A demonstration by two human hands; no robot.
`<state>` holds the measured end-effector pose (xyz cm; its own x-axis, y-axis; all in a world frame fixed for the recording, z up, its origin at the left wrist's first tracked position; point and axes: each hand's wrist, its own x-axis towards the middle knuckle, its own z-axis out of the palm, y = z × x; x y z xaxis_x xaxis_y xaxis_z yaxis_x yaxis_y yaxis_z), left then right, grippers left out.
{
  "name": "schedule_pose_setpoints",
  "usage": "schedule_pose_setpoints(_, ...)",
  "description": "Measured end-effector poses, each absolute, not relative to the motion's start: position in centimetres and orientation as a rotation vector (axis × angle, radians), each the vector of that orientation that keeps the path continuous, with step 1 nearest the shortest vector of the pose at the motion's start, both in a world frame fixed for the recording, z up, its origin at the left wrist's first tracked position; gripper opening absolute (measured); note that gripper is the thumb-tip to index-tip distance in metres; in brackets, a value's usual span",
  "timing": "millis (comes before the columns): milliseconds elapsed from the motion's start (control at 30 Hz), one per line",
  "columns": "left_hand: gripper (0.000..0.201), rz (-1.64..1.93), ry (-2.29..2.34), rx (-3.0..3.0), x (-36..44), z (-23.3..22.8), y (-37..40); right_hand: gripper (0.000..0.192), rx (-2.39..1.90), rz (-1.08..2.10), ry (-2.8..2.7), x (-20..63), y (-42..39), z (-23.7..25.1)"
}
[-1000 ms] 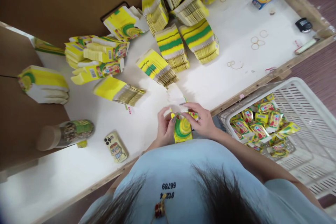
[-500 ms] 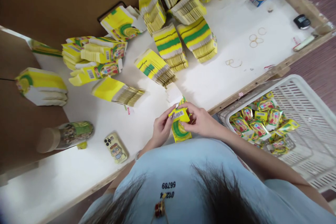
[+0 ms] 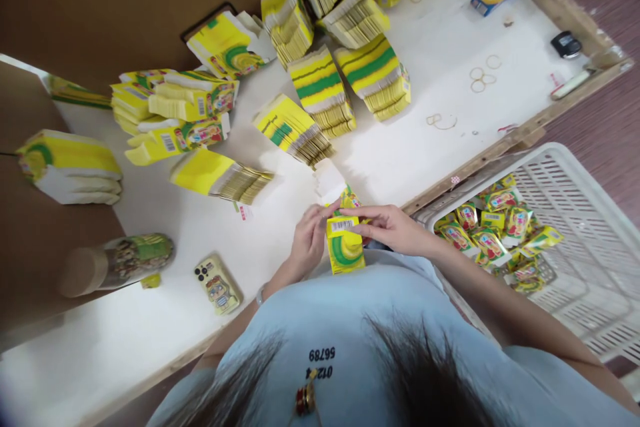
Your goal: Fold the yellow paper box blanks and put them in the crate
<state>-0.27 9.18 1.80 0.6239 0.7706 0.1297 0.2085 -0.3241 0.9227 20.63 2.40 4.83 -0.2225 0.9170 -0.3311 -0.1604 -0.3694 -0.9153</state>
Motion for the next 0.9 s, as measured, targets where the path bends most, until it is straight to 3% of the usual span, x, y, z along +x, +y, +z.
schedule_pose_setpoints(100,0.043,0.751,0.989,2.09,0.8,1.2,12.5,0.042,-1.462,1.45,-1.067,24.8,1.2,4.9)
schedule_pose_setpoints(200,0.067,0.707,1.208,2.138,2.0,0.0,15.9,0.047,-1.987,1.022,-1.337,32.4,-2.1,4.5)
schedule_pose_setpoints(333,0.028,0.49,1.087,2.228,2.9,-1.1,18.6,0.06,-2.514,0.251,-1.638,39.1,-6.0,3.8)
schedule_pose_setpoints(367,0.029,0.476,1.036,2.269,2.9,-1.1,18.8,0.06,-2.493,0.131,-1.659,38.9,-6.0,3.8)
schedule_pose_setpoints(533,0.037,0.671,0.943,2.359,2.1,0.6,18.6,0.053,-2.016,0.228,-1.714,28.9,0.7,3.6)
schedule_pose_setpoints(667,0.043,0.865,0.928,2.055,1.3,3.7,16.4,0.059,-1.665,0.292,-1.688,20.2,6.2,2.2)
schedule_pose_setpoints(900,0.041,1.023,0.834,1.722,0.3,5.2,12.9,0.043,-1.507,0.353,-1.571,17.6,6.0,1.9)
